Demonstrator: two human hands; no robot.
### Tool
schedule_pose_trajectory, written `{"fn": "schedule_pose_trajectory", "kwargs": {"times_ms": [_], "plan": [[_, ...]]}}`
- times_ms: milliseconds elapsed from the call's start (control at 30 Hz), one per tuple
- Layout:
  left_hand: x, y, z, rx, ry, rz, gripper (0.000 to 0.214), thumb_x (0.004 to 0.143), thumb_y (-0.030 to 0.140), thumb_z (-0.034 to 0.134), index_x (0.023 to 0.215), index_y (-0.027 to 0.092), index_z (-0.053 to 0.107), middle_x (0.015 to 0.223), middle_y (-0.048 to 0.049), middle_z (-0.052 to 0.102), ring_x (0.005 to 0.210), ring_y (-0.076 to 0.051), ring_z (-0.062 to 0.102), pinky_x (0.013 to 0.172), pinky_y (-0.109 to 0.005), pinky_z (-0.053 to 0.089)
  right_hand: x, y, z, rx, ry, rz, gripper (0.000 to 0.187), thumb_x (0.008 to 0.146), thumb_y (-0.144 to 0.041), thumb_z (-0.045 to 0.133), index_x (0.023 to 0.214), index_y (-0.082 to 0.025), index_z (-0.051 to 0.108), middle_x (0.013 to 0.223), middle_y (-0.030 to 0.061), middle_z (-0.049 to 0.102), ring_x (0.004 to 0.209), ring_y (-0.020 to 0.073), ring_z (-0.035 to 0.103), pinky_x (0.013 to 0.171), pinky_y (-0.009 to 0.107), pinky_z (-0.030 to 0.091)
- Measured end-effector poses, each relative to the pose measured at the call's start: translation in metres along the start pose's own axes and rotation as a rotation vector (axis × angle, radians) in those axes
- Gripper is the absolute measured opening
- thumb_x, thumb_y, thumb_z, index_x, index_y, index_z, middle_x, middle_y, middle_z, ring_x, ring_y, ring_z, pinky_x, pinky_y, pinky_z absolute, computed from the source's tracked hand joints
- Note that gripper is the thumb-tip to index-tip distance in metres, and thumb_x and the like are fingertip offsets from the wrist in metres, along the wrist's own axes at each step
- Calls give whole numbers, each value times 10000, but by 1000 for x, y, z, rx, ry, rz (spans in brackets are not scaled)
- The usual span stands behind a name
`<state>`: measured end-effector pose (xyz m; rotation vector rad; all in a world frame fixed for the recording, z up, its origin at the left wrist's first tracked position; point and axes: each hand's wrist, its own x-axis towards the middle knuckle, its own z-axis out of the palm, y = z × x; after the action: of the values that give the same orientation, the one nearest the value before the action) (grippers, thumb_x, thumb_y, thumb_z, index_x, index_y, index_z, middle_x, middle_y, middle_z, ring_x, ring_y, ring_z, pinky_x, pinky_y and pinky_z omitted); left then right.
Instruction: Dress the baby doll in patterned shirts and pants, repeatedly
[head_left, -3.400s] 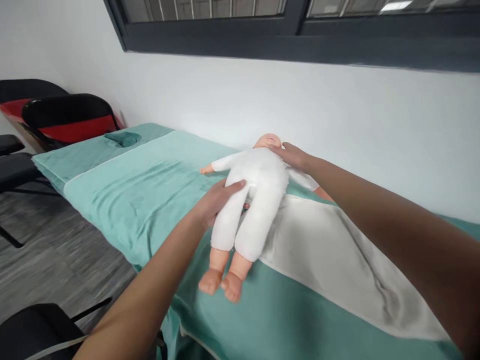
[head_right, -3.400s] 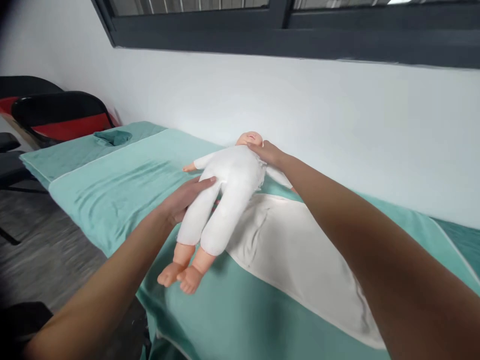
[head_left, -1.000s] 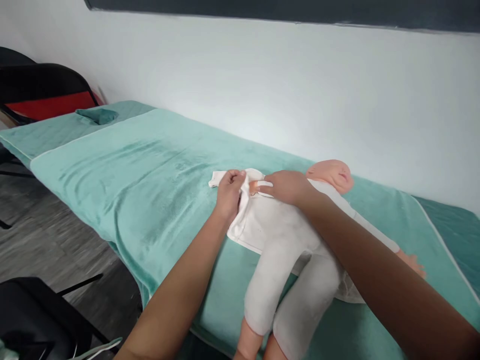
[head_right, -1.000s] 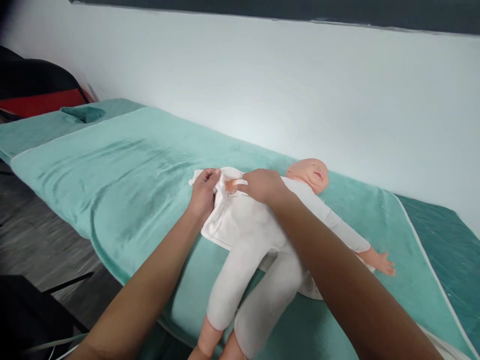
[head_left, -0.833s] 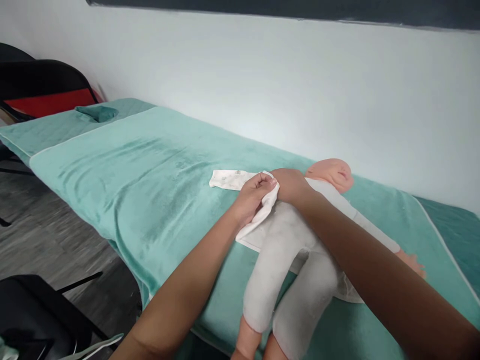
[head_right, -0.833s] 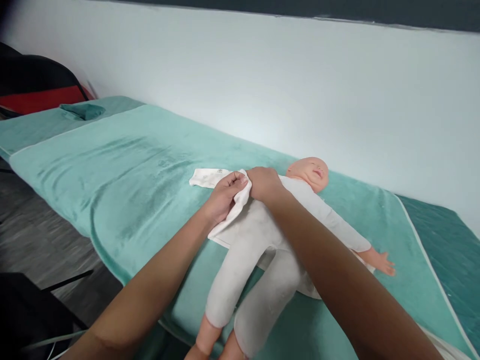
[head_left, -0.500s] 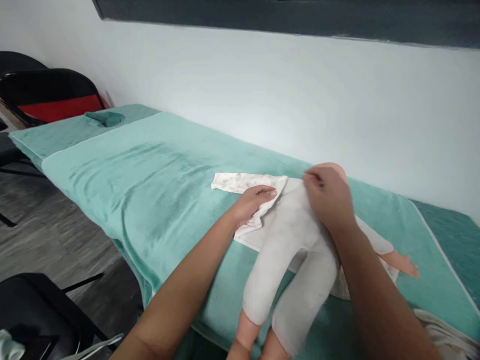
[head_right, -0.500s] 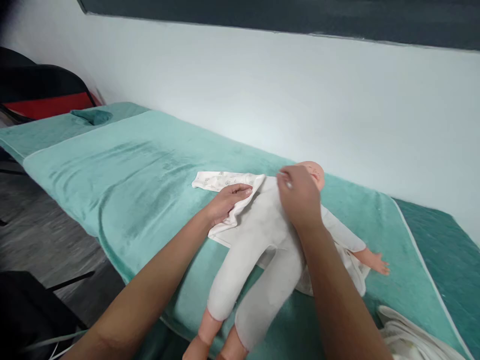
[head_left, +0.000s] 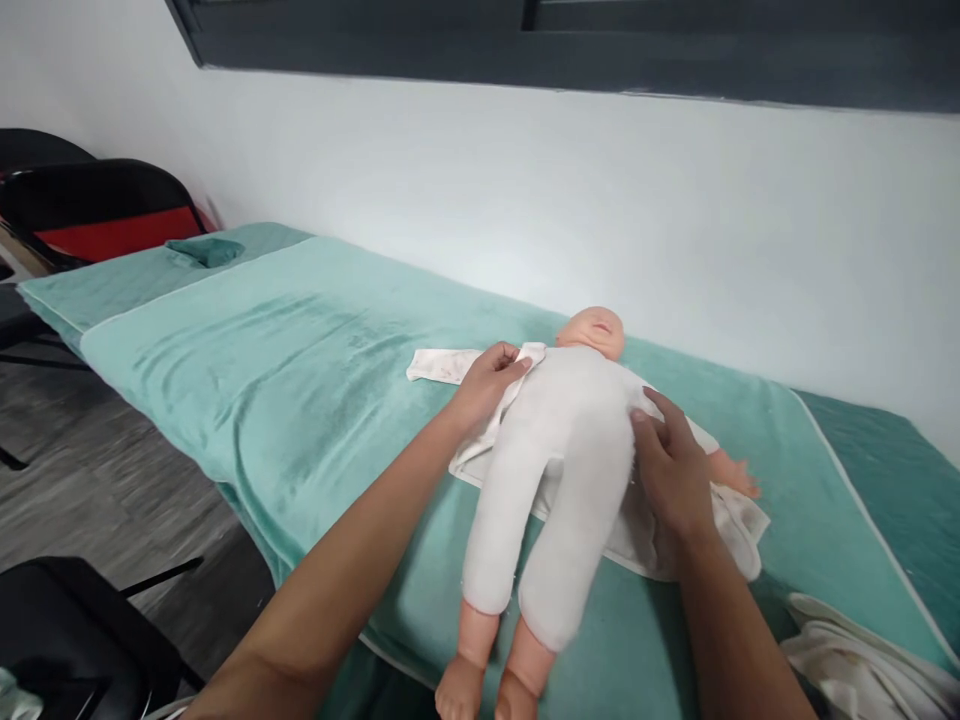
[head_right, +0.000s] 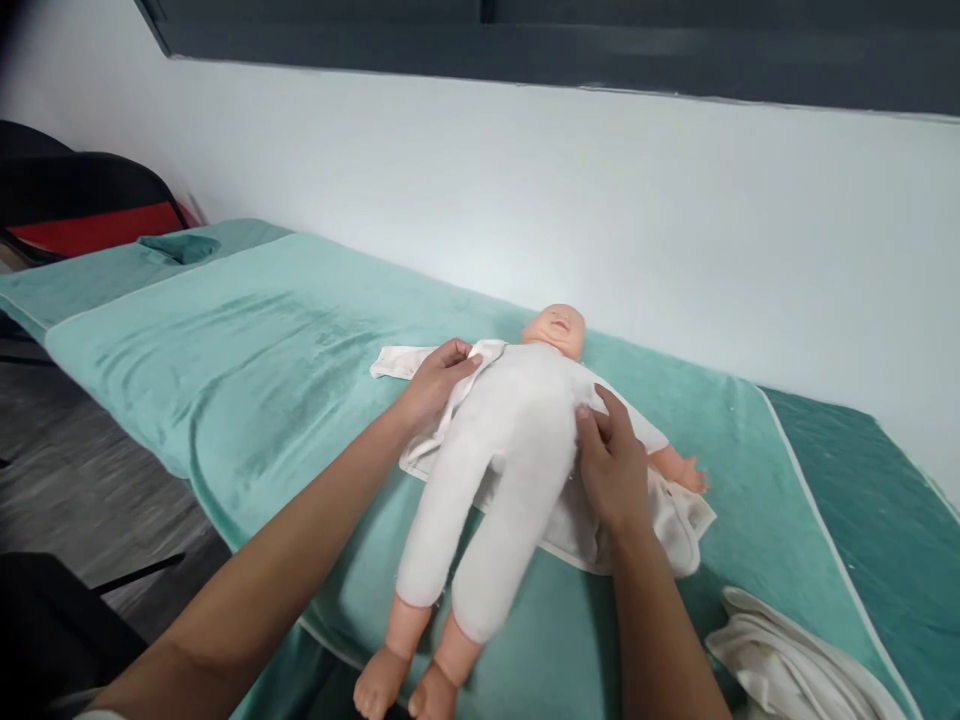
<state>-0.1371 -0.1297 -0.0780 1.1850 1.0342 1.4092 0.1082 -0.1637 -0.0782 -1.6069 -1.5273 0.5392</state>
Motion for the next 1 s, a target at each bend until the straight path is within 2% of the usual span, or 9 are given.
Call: {"fn": "schedule_pose_trajectory", "kwargs": {"times_ms": [133,333,533,600,667,733,800,900,1000], "plan": [[9,28,1,212,1,33,220,909,354,618,809,200,498,708,53,439,638,-95,386,592,-238,291,-4,5,15,291,-204,-30,713,922,-620,588,1530,-276,446,1215,72,746,1144,263,668,1028,450,509],[6,65,23,610,11,21,110,882,223,605,795,191,546,788,4,604,698,-131,512,637,-262,365,-1,17,32,396,-459,-76,805,915,-653,587,1599,-340,300,1642,37,411,1516,247,374,1275,466,255],[-43,73,46,368,-475,-67,212,943,402,552,929,204,628,1010,-24,729,554,-94,610,521,-245,436,-2,14,32,386,-422,-89,732,936,-647,560,1561,-316,369,1573,73,506,1498,268,409,1244,508,315],[-60,68,38,234,-420,-10,221,945,414,571,960,207,645,1116,-40,729,724,-124,684,622,-253,516,-4,13,31,341,-391,-91,731,932,-660,556,1548,-302,394,1567,80,510,1507,284,391,1243,521,314],[-71,60,21,199,-215,65,208,958,395,566,972,208,654,1168,-51,723,934,-161,695,791,-288,548,-6,12,30,312,-381,-83,747,932,-671,544,1556,-295,383,1562,81,515,1500,294,399,1243,524,316],[-78,48,0,319,-2,111,194,970,372,549,985,214,660,1150,-50,724,1037,-183,665,906,-329,519,-8,11,29,303,-386,-70,741,944,-664,526,1572,-304,362,1564,73,515,1487,290,417,1244,512,319],[-84,37,-18,513,99,130,181,963,363,564,999,219,666,1097,-49,717,1037,-197,639,940,-359,487,-10,9,28,299,-384,-60,723,957,-652,512,1581,-325,351,1575,58,503,1484,279,424,1249,492,315],[-98,32,-27,688,73,138,190,943,389,604,1020,226,664,1054,-44,704,995,-205,622,911,-362,474,-11,7,27,267,-367,-66,715,956,-646,516,1580,-335,357,1596,45,478,1497,273,406,1252,466,312],[-116,42,-20,727,-128,118,240,965,443,573,911,233,675,897,-12,707,849,-181,628,797,-325,469,-11,6,28,236,-350,-50,736,943,-662,527,1575,-320,368,1588,53,487,1494,285,408,1237,461,340]]}}
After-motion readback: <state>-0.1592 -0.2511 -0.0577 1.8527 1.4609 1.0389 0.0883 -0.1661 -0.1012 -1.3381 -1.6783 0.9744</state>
